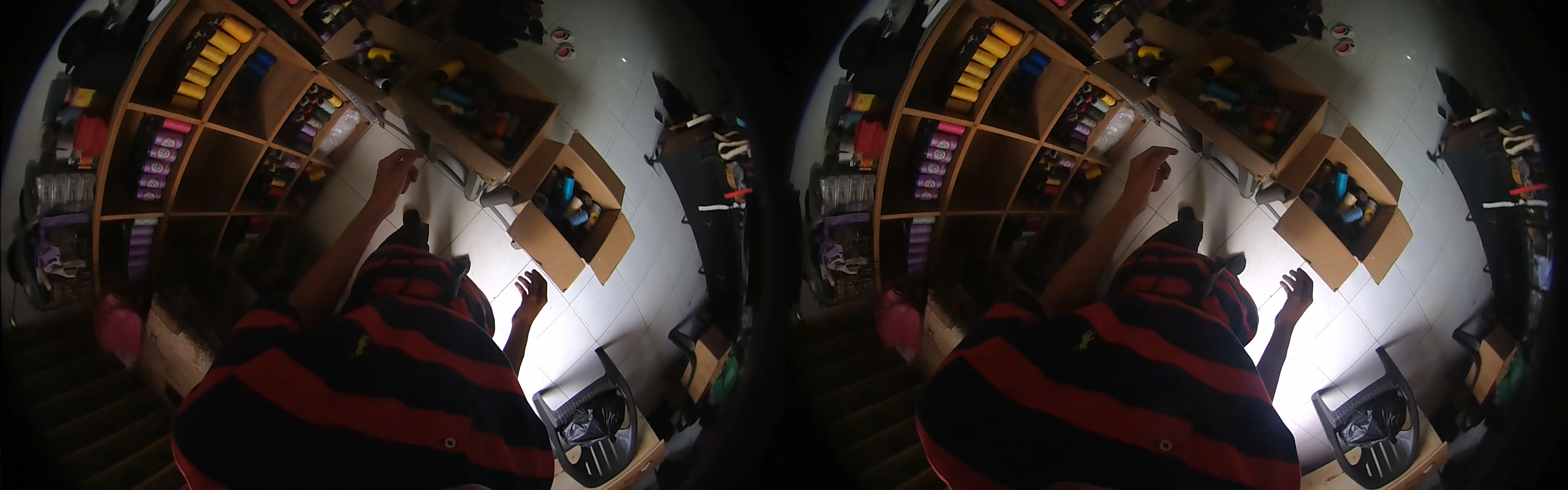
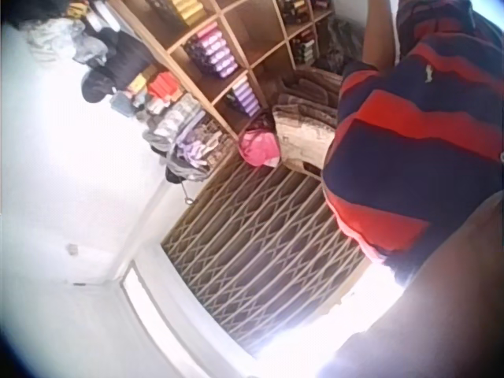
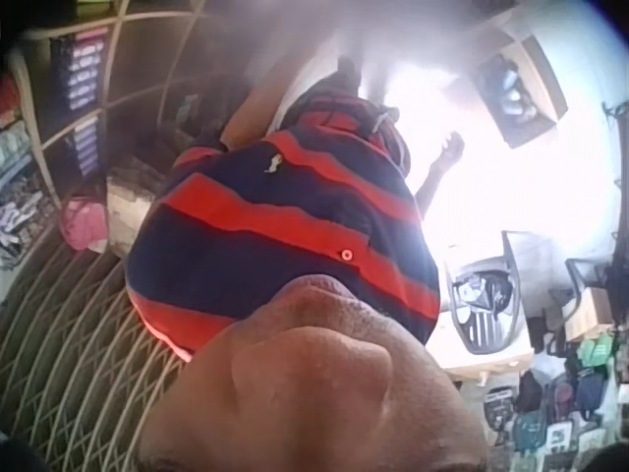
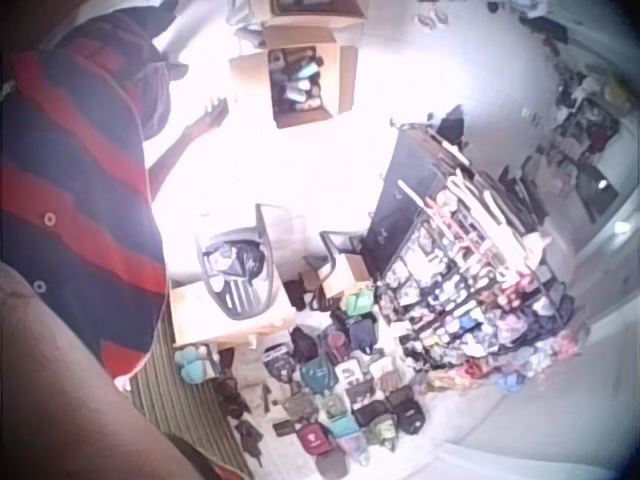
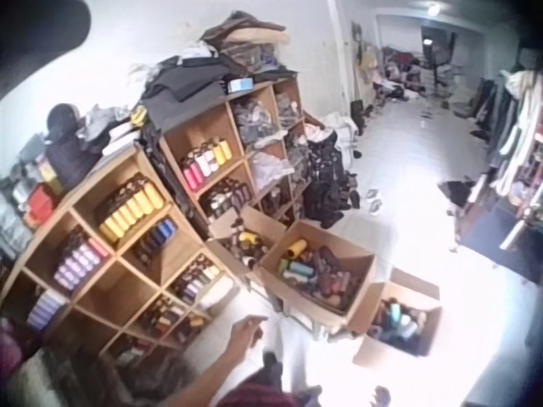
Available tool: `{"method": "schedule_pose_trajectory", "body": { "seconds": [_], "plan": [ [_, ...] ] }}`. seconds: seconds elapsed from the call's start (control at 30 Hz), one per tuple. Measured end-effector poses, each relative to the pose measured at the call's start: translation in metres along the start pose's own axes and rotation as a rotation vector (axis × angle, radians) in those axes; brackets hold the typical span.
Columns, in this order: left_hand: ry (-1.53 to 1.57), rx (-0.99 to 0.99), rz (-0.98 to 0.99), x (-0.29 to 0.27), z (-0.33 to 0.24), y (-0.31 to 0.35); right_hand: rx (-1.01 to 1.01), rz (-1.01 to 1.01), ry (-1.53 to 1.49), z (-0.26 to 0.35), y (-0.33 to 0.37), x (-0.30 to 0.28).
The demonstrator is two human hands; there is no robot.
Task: The person organizes thread spools by taking them from boxes on the floor and placing them onto wooden shelves.
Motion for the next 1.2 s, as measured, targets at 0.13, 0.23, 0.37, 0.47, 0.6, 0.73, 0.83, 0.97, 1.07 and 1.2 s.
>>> {"method": "schedule_pose_trajectory", "body": {
  "seconds": [0.13, 0.23, 0.37, 0.47, 0.6, 0.73, 0.83, 0.97, 1.07, 1.2],
  "plan": [
    [0.114, -0.033, -0.113, -0.055, 0.017, -0.02, -0.011, 0.12, 0.007, 0.02, -0.017, 0.067],
    [0.159, -0.045, -0.156, -0.089, 0.029, -0.047, -0.036, 0.178, 0.026, 0.032, -0.041, 0.125],
    [0.193, -0.087, -0.173, -0.133, 0.031, -0.109, -0.087, 0.243, 0.023, 0.046, -0.084, 0.231],
    [0.174, -0.124, -0.153, -0.154, 0.035, -0.15, -0.137, 0.208, 0.031, 0.04, -0.105, 0.286],
    [0.093, -0.092, -0.064, -0.179, 0.043, -0.216, -0.123, 0.256, 0.208, 0.019, -0.14, 0.35],
    [-0.343, 0.267, -0.083, -0.194, 0.047, -0.299, -0.278, 0.282, 0.448, -0.001, -0.17, 0.39],
    [-0.676, 0.451, -0.126, -0.215, 0.073, -0.372, -0.293, 0.295, 0.621, -0.012, -0.172, 0.427],
    [-1.116, 0.54, -0.108, -0.197, 0.066, -0.423, -0.357, 0.172, 0.824, -0.037, -0.183, 0.423],
    [-1.299, 0.489, -0.118, -0.189, 0.074, -0.435, -0.49, 0.09, 0.974, -0.042, -0.184, 0.427],
    [-1.364, 0.4, -0.026, -0.196, 0.094, -0.444, -0.441, -0.078, 1.071, -0.048, -0.183, 0.434]
  ]
}}
Point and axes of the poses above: each hand's wrist, its own y-axis away from the middle knuckle, its own x-axis out of the palm, z = x × y, the point moved 5 cm from there along -y, towards the middle knuckle, and after that the axes turned 12 degrees about -y, right-handed, at the moved point
